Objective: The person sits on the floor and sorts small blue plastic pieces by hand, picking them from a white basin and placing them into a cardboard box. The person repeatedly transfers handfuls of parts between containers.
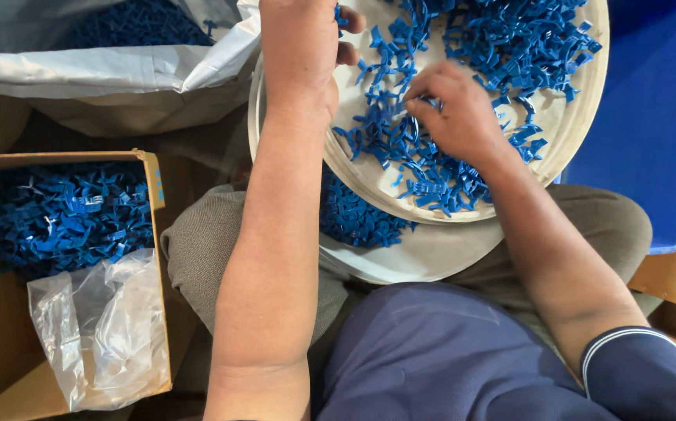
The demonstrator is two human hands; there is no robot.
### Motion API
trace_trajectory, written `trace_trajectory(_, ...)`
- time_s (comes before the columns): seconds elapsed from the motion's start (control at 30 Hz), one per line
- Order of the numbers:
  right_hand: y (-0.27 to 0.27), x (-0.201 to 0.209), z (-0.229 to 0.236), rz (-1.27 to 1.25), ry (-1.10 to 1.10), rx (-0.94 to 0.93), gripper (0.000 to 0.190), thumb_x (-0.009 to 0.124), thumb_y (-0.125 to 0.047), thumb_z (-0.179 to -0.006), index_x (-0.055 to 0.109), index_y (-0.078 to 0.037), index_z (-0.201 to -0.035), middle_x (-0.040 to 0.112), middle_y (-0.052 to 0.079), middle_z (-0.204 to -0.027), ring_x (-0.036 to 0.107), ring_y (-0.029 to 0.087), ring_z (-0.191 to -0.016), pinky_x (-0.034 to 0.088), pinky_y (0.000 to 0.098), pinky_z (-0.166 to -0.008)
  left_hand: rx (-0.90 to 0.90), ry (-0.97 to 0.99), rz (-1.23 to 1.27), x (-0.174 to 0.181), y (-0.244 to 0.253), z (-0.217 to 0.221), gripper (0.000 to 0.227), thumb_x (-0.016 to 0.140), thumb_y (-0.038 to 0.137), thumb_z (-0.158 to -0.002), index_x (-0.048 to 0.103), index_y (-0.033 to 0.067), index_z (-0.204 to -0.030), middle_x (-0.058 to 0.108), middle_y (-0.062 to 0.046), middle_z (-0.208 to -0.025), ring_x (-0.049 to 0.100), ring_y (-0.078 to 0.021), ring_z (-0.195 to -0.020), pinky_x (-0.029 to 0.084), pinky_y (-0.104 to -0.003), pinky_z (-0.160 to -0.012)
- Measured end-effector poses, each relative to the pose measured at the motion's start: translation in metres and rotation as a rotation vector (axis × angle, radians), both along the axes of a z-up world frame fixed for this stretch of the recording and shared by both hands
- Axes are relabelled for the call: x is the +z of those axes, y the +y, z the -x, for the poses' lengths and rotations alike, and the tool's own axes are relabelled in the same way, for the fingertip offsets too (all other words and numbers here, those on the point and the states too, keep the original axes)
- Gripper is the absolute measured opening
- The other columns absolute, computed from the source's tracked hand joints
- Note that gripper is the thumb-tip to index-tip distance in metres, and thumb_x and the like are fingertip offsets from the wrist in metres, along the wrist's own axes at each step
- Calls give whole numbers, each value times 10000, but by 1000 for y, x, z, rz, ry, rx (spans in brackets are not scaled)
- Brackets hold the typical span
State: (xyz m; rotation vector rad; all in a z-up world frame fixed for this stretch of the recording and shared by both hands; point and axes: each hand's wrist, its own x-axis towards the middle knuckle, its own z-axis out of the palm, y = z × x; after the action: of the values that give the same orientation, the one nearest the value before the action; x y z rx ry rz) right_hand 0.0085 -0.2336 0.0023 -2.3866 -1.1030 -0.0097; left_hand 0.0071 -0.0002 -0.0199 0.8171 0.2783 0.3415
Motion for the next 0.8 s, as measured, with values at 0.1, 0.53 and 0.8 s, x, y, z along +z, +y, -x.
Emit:
trace_trajectory(0.1,4,-10,-6,307,185,-229,175,683,-233,-981,748,-75,-1023,730,172,-899,695,393,-859,523,485,-763,18,10,-4,-1,0,0,152,649,189,-961,662,39,-978,657,-44,-799,695,-181,-615,468,-297,-417)
trace_trajectory(0.53,13,6,-30,-680,1065,-410,196,631,-146,-1078,658,-10,-1216,694,80,-968,690,151,-792,597,296,-669,-77,186,-27,-12,-12,-7,235,622,306,-927,634,71,-921,668,-52,-790,661,-163,-562,425,-296,-392)
trace_trajectory(0.8,50,7,-20,-264,194,-385,175,744,-194,-1054,712,-23,-1067,753,97,-976,700,232,-862,573,359,-786,-142,133,221,-17,-17,0,245,616,358,-923,645,114,-919,662,-34,-821,639,-144,-613,454,-291,-430)
